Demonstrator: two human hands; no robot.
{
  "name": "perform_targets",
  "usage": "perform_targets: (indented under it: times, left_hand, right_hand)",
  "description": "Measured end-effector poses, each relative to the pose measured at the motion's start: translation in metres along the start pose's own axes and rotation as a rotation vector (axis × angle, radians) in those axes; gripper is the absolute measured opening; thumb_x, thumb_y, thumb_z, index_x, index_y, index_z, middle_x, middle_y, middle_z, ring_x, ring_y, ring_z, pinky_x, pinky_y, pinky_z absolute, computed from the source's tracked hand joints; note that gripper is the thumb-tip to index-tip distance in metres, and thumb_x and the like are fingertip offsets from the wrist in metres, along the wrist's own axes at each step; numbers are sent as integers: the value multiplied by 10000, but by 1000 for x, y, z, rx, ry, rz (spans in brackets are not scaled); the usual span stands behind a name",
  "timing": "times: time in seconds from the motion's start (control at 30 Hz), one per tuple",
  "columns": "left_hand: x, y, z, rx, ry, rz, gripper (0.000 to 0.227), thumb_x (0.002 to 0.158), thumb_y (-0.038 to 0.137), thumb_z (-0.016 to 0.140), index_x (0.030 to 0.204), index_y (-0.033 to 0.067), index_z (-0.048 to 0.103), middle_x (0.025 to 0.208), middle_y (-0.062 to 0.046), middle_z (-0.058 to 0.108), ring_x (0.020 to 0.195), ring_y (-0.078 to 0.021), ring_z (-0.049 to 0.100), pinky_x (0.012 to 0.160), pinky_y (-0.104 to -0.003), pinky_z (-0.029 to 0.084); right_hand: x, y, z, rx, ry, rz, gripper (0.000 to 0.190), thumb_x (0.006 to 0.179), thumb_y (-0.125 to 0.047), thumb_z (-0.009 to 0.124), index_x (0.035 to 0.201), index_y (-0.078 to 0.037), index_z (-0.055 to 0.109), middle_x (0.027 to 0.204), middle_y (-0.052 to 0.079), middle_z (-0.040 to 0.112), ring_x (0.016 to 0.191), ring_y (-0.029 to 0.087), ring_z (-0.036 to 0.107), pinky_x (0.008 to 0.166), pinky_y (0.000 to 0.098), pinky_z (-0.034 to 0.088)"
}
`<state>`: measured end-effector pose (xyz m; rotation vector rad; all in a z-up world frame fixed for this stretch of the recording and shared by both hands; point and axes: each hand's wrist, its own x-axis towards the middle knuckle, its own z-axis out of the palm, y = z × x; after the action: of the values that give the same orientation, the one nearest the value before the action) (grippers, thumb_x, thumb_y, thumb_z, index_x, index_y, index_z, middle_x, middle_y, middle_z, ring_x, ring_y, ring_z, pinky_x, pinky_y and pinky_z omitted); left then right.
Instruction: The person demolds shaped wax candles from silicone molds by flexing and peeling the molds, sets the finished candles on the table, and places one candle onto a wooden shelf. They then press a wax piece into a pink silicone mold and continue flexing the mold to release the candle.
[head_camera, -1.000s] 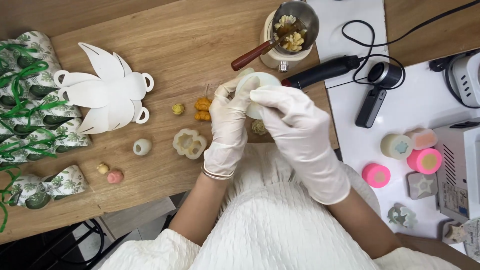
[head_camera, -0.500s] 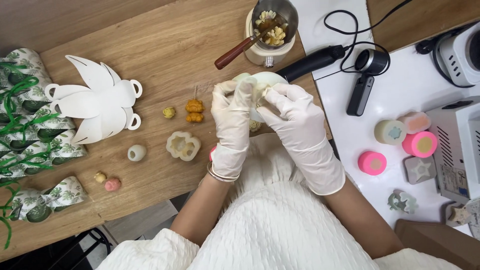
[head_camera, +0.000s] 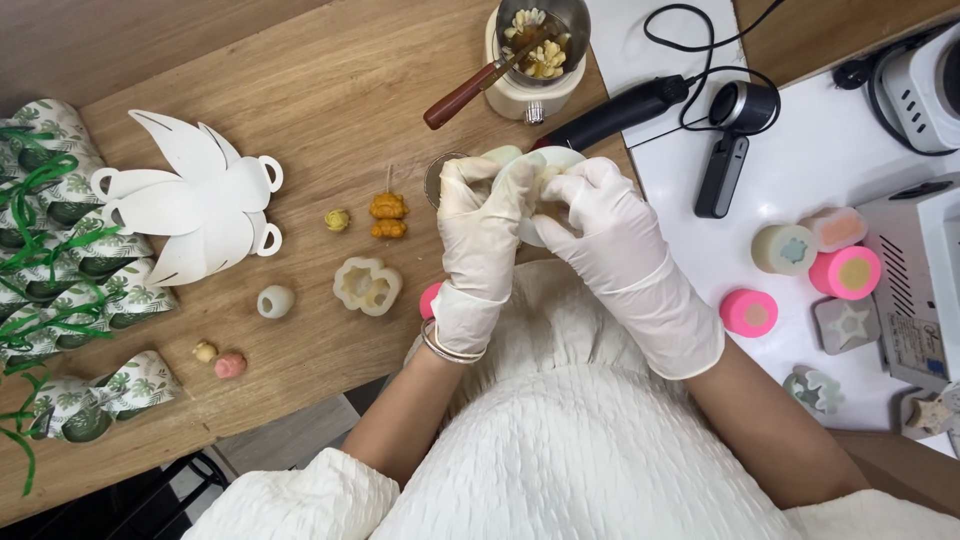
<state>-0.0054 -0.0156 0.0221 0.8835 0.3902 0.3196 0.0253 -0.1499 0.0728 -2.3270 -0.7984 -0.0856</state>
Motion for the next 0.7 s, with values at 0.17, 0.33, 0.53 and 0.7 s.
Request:
perform_targets:
  times: [0.17, 0.33, 0.53, 0.7]
  left_hand:
    - [2, -6, -3, 13, -3, -24, 296, 954, 88, 764, 1101, 45, 511, 1029, -68, 666, 845, -80, 619, 683, -233, 525]
    - [7, -16, -12, -13, -18, -6, 284, 958, 57, 749, 1084, 39, 494, 1061, -85, 672, 896, -103, 647, 752, -258, 562]
    - [-4, -28, -14, -59, -58, -37, 293, 962, 22, 740, 1087, 30, 476, 1073, -97, 664, 939, -126, 666, 816, -280, 585]
    - [-1, -15, -6, -42, -44, -74, 299, 939, 43, 732, 1063, 44, 459, 1033, -105, 671, 912, -152, 702, 759, -291, 599]
  right_hand:
    - [0, -4, 9, -59, -8, 9, 295, 830, -94, 805, 1054, -48, 618, 997, 103, 567, 831, 261, 615, 715, 392, 528]
    - [1, 11, 14, -36, -9, 8, 231, 854, -103, 796, 1018, -65, 637, 971, 105, 567, 831, 275, 622, 713, 391, 527]
    - [2, 26, 12, -67, -272, 35, 284, 769, -272, 848, 923, -93, 691, 900, 120, 592, 843, 336, 643, 725, 444, 543]
    - [-19, 7, 28, -106, -255, 104, 276, 815, -243, 844, 909, -46, 676, 956, 161, 584, 838, 338, 643, 703, 445, 546]
